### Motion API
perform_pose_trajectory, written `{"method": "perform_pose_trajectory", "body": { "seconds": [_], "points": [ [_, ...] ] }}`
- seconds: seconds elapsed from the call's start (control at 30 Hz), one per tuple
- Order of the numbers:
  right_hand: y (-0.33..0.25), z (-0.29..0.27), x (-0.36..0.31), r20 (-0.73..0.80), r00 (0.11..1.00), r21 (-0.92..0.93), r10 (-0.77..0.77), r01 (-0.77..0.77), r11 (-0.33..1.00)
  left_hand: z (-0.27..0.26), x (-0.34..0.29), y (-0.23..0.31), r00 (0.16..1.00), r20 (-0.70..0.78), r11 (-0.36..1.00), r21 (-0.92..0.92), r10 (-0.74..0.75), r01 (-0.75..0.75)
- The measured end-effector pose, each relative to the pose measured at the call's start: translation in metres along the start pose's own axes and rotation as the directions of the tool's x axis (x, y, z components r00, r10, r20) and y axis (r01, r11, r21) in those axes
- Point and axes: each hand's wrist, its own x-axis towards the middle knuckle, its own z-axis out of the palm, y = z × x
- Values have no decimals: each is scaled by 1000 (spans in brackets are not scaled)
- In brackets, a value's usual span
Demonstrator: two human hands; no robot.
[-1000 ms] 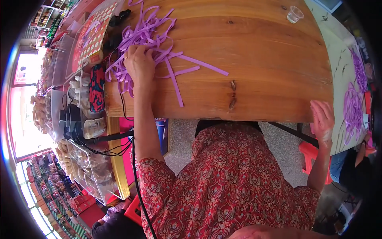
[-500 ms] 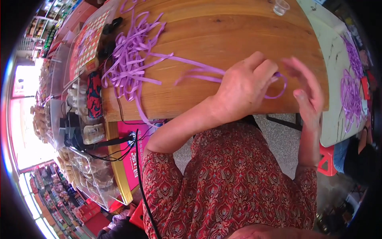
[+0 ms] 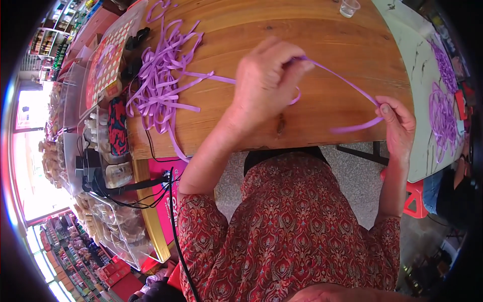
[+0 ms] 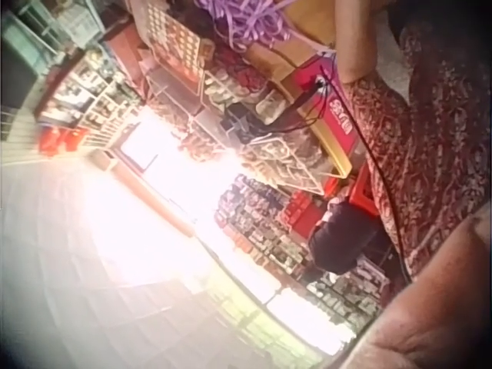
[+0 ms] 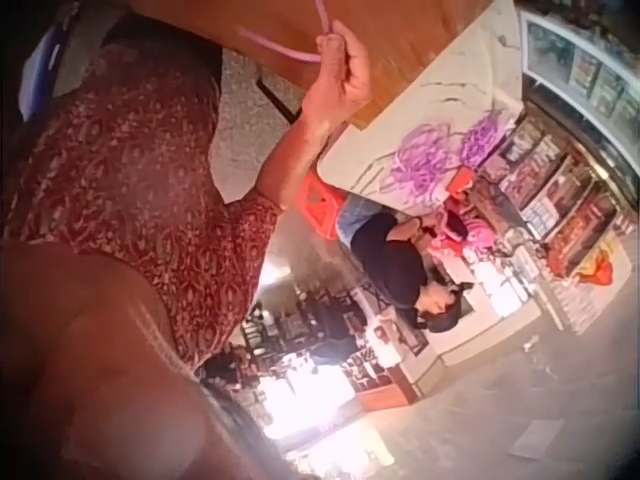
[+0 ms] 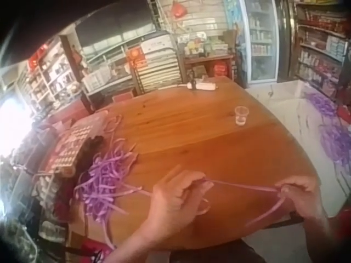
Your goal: The person ties knots in purple ribbons by hand, handling them one at a time from a pile on a wooden table. They loop each ribbon around their fingers and pull the end through to form a knot before setting it back down.
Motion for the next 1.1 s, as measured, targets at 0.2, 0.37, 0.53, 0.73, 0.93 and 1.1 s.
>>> {"method": "perform_pose_trajectory", "body": {
  "seconds": [0.2,0.37,0.53,0.73,0.93,1.1],
  "points": [
    [-7,-12,4,-135,987,-281,88,-123,952,-33,-1,-56,992,-116,947,310,-56,89],
    [4,9,18,-33,999,-242,37,-44,969,-11,-7,-57,993,-12,526,849,113,-50],
    [-11,34,26,177,981,-153,-79,107,983,60,-7,4,978,69,949,238,197,-208],
    [-17,29,19,113,980,-139,-167,182,973,91,-13,18,937,296,790,-523,-184,320],
    [-7,20,23,132,961,-362,-241,273,891,86,-14,11,927,297,803,-479,-231,354],
    [1,19,27,144,929,-403,-342,371,837,86,-17,4,897,321,750,-500,-303,433]
  ]
}}
